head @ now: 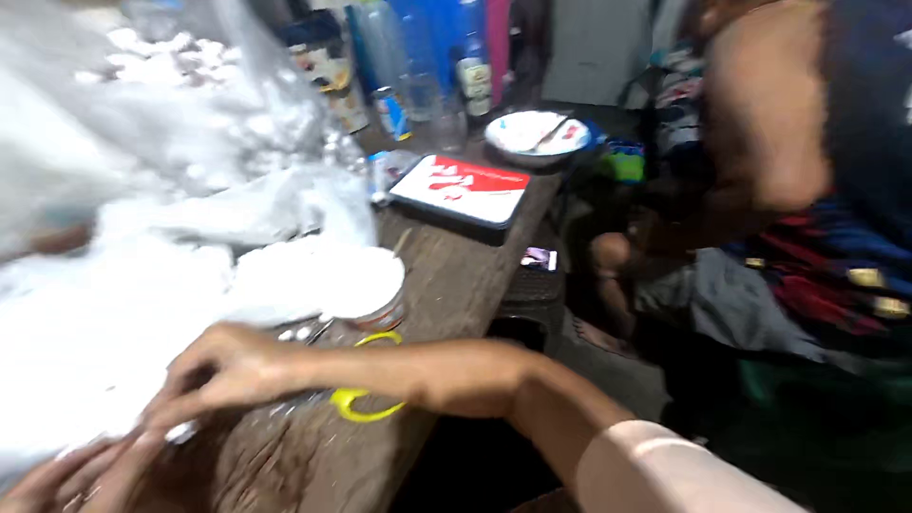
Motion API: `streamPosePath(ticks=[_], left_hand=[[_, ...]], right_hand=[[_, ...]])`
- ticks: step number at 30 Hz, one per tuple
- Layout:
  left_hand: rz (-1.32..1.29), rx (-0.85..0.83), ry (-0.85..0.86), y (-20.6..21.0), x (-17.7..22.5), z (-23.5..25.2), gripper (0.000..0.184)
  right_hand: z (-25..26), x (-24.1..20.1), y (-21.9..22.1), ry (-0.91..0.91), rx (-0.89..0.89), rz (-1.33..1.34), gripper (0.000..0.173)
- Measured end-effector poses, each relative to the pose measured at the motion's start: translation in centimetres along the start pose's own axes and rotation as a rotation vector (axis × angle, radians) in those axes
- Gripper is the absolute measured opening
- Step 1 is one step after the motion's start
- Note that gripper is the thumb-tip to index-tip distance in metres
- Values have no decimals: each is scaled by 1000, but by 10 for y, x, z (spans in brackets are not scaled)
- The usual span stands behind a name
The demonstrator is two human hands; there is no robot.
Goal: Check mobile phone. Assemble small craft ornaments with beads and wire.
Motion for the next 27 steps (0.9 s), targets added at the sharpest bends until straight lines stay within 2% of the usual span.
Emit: streamPosePath(ticks=[3,5,8,10,12,18,21,24,27], left_hand=[[-69,214,-43,19,26,-13,27],[-123,268,-86,26,34,-15,34],[-279,256,-185,28,19,-14,27],[-385,308,-275,24,7,-13,23],[-452,321,-325,23,0,-12,22],[-429,329,-361,22,-8,-14,22],[-446,319,-360,25,-10,-13,21],[-463,320,-377,29,-8,-15,22],[-453,289,-350,32,-6,-15,25]], right_hand=[[-4,-7,-7,-73,-26,19,4],[-3,-5,-9,-101,-27,22,4],[0,-3,-15,6,-47,46,11],[1,1,-21,94,-50,119,19],[2,8,-24,156,-30,165,20],[-6,23,-5,285,-117,110,20],[-9,25,5,272,-148,95,18],[-10,20,8,200,-111,53,5],[-9,16,6,145,-77,4,7]])
Point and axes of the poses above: each hand's wrist, its own z-axis towards the middle knuckle, its own y-axis out of the palm, x = y × z, the point moved 10 cm from there along z, towards the middle knuckle, and after that the axes turned 8 degrees about y, right-handed, at the moved point
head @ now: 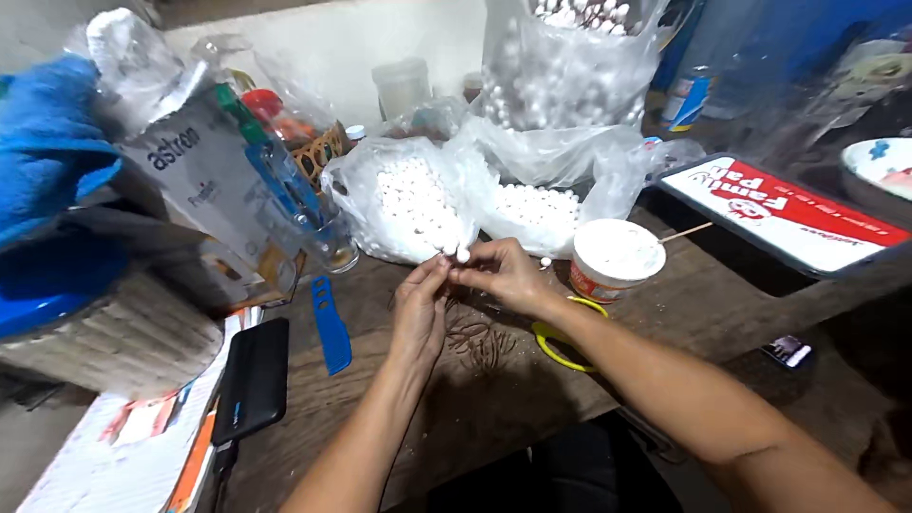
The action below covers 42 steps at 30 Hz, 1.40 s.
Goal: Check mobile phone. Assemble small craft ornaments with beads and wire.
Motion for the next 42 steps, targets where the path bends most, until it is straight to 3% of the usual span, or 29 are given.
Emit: streamPosePath(ticks=[3,6,9,11,12,16,18,20,22,25,29,33,36,42], left_hand=[[32,-62,71,6,9,0,26],[63,-90,132,10,17,0,23],[94,-105,135,11,13,-2,22],[107,-113,127,11,12,-4,22],[114,-124,135,12,13,-3,23],[119,-134,159,11,16,-3,24],[131,-121,189,10,22,-1,24],[167,-97,227,5,27,1,21],[220,-78,254,-2,30,4,17],[315,-42,331,-13,35,11,12],[384,11,436,-21,47,21,12],[424,18,421,-27,46,27,11],[486,-5,427,-30,54,31,10],[572,-34,471,-25,61,29,11]], right_hand=[[-14,-33,-24,-114,102,-109,8],[-67,-109,-65,-606,392,-290,8],[-88,-158,-101,-814,583,-490,9],[-56,-180,-135,-749,689,-640,16],[-26,-189,-157,-629,719,-697,20],[100,-187,-253,38,682,-688,41],[106,-188,-262,88,696,-665,40],[85,-201,-240,-125,703,-587,19],[54,-197,-196,-302,589,-464,9],[14,-161,-119,-397,351,-510,18],[6,-79,-45,-267,86,-559,28],[20,-8,-17,29,-146,-652,9],[19,16,-11,14,-113,-620,9],[15,34,12,82,-248,-679,13]])
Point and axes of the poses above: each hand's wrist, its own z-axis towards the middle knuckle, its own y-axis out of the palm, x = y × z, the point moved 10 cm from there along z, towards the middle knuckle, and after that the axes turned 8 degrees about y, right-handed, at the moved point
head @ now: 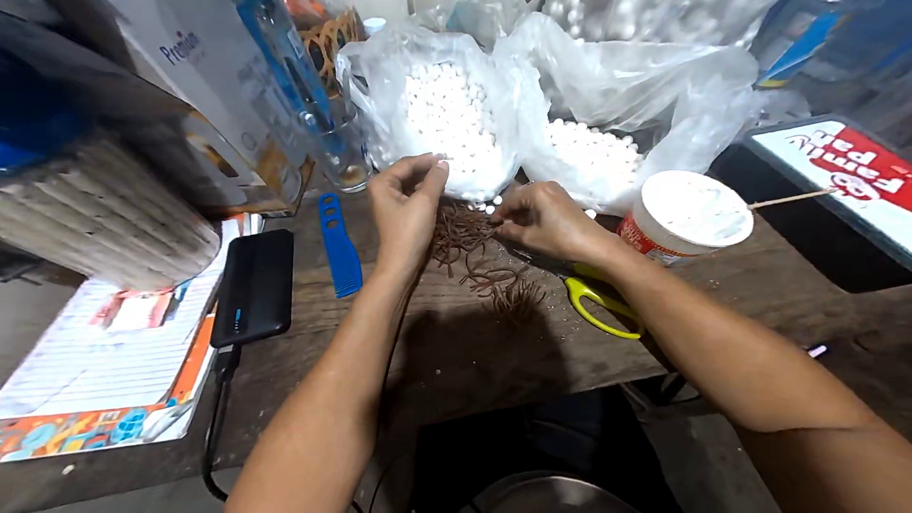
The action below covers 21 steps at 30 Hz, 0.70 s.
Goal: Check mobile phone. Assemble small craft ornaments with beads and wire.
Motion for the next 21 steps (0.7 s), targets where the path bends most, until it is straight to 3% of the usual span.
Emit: streamPosePath(ticks=[6,10,17,21], left_hand=[[42,-143,77,14,9,-3,17],[-18,-232,106,23,9,-4,18],[-173,7,-5,6,6,-3,31],[-134,-4,26,11,14,-17,27]], right_hand=[[-3,-5,14,-6,-63,-90,14],[-15,-15,-2,-168,23,-73,17],[-33,-19,-53,-272,334,317,10],[-39,-17,-62,-270,488,439,12]])
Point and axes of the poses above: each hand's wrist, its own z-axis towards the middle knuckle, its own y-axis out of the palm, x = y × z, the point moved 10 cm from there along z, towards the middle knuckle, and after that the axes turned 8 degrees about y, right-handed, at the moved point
